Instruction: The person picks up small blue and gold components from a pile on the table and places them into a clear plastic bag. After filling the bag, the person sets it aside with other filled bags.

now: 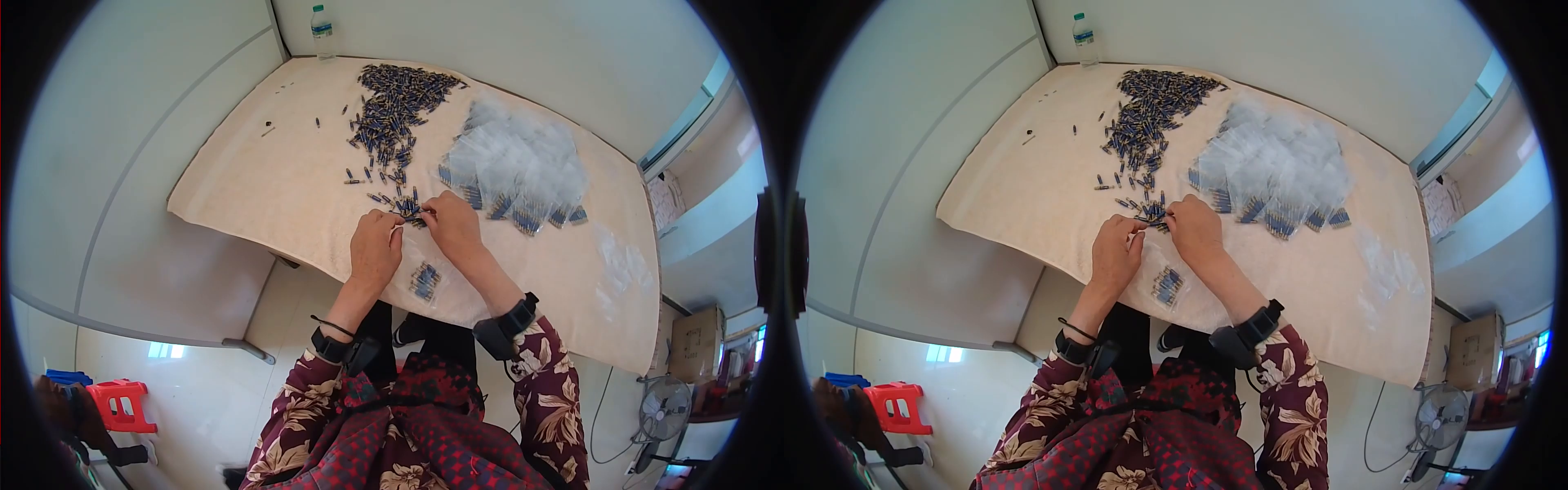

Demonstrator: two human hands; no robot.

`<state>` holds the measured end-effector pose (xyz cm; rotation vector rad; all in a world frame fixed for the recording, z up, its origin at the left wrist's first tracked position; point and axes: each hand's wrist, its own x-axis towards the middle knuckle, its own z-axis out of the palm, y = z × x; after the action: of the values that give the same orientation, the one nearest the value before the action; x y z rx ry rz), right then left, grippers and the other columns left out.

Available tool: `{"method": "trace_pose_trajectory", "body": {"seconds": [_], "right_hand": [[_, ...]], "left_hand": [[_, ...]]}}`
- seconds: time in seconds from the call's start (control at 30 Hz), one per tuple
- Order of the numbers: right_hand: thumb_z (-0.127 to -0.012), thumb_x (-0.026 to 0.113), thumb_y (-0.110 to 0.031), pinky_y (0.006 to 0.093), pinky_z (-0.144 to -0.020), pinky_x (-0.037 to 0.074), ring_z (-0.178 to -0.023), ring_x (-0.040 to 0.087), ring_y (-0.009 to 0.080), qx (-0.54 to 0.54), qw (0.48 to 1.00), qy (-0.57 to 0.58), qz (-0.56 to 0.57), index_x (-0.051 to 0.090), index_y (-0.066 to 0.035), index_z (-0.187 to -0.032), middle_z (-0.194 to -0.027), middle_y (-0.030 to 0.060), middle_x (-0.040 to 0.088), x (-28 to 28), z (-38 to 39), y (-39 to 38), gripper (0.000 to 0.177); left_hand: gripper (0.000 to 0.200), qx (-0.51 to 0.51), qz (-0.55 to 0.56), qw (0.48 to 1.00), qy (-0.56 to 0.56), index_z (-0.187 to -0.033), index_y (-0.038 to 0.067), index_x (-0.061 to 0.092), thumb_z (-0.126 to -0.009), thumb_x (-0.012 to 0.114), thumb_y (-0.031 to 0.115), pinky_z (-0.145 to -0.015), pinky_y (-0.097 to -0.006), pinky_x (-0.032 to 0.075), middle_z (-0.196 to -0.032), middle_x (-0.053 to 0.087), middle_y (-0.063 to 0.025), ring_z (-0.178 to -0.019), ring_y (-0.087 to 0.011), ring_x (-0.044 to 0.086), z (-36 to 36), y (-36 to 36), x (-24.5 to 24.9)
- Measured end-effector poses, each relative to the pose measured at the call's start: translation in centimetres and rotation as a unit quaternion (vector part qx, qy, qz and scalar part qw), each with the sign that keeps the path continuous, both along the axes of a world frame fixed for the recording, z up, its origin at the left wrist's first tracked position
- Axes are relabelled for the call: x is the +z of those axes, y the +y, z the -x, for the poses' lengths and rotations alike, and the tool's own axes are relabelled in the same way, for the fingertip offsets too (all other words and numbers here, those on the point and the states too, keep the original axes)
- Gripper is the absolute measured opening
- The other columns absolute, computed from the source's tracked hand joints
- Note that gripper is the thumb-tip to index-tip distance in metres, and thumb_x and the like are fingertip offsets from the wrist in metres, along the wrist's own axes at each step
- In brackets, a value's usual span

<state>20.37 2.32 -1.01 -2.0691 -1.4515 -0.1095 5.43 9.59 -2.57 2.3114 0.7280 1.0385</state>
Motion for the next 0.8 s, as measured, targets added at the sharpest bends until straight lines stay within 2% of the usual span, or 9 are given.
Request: {"method": "trace_pose_trajectory", "body": {"seconds": [0.03, 0.2, 0.3, 0.47, 0.57, 0.73, 0.8], "right_hand": [[-0.078, 0.067, -0.012, 0.0398, -0.070, 0.049, -0.082, 0.061, 0.0296, -0.007, 0.999, -0.010, 0.036, 0.069, -0.008, -0.089, -0.083, 0.0105, 0.061, -0.1, -0.2, 0.4, 0.011], [-0.077, 0.066, -0.011, 0.0406, -0.071, 0.049, -0.083, 0.061, 0.0308, 0.043, 0.999, -0.006, 0.009, 0.068, -0.010, -0.089, -0.083, 0.0106, 0.061, -1.0, -1.3, 1.3, 0.013], [-0.076, 0.065, -0.009, 0.0413, -0.070, 0.049, -0.083, 0.061, 0.0318, 0.113, 0.993, -0.036, -0.002, 0.066, -0.009, -0.087, -0.082, 0.0109, 0.062, -1.2, -2.3, 1.4, 0.012], [-0.075, 0.064, -0.008, 0.0419, -0.069, 0.049, -0.083, 0.061, 0.0322, 0.116, 0.992, -0.027, 0.048, 0.063, -0.009, -0.085, -0.081, 0.0113, 0.061, -0.6, -2.6, 1.5, 0.010], [-0.075, 0.063, -0.007, 0.0418, -0.068, 0.049, -0.082, 0.061, 0.0320, 0.126, 0.988, -0.077, 0.039, 0.062, -0.008, -0.084, -0.080, 0.0108, 0.061, -0.4, -2.4, 0.9, 0.009], [-0.075, 0.062, -0.007, 0.0412, -0.068, 0.049, -0.082, 0.061, 0.0316, 0.097, 0.989, -0.114, -0.016, 0.062, -0.006, -0.088, -0.079, 0.0125, 0.060, -0.4, -1.9, -0.8, 0.012], [-0.076, 0.061, -0.006, 0.0390, -0.065, 0.050, -0.080, 0.061, 0.0313, 0.063, 0.990, -0.118, -0.047, 0.062, -0.005, -0.093, -0.081, 0.0143, 0.060, -0.3, -2.2, -1.8, 0.017]], "left_hand": [[0.015, 0.001, 0.008, 1.000, 0.007, -0.092, 0.005, 0.066, -0.078, 0.063, 0.003, -0.071, -0.0371, 0.047, -0.086, 0.059, -0.0105, -0.084, -0.0286, 0.057, -0.2, 0.1, 0.0], [0.014, -0.001, 0.017, 1.000, 0.015, -0.092, 0.005, 0.066, -0.078, 0.063, 0.003, -0.069, -0.0373, 0.046, -0.084, 0.058, -0.0106, -0.081, -0.0282, 0.057, -0.6, 0.1, -0.6], [0.012, 0.005, -0.008, 1.000, -0.029, -0.090, 0.006, 0.067, -0.079, 0.064, 0.006, -0.068, -0.0378, 0.046, -0.083, 0.058, -0.0101, -0.079, -0.0285, 0.057, -1.9, 0.7, -1.3], [0.012, 0.025, -0.027, 0.997, 0.061, -0.090, 0.007, 0.066, -0.079, 0.066, 0.010, -0.069, -0.0390, 0.046, -0.083, 0.057, -0.0099, -0.079, -0.0293, 0.058, -3.3, 1.2, -1.1], [0.009, 0.028, 0.012, 0.995, 0.097, -0.086, 0.009, 0.065, -0.079, 0.067, 0.015, -0.070, -0.0412, 0.046, -0.085, 0.056, -0.0109, -0.084, -0.0297, 0.058, -3.7, 1.3, -1.0], [0.010, 0.012, 0.014, 0.997, 0.071, -0.086, 0.007, 0.065, -0.079, 0.067, 0.014, -0.072, -0.0418, 0.046, -0.086, 0.056, -0.0124, -0.086, -0.0308, 0.058, -3.8, 1.8, -1.6], [0.010, 0.002, 0.042, 0.999, 0.014, -0.086, 0.005, 0.064, -0.081, 0.066, 0.013, -0.066, -0.0380, 0.047, -0.084, 0.058, -0.0100, -0.077, -0.0258, 0.059, -3.5, 2.4, -2.1]]}}
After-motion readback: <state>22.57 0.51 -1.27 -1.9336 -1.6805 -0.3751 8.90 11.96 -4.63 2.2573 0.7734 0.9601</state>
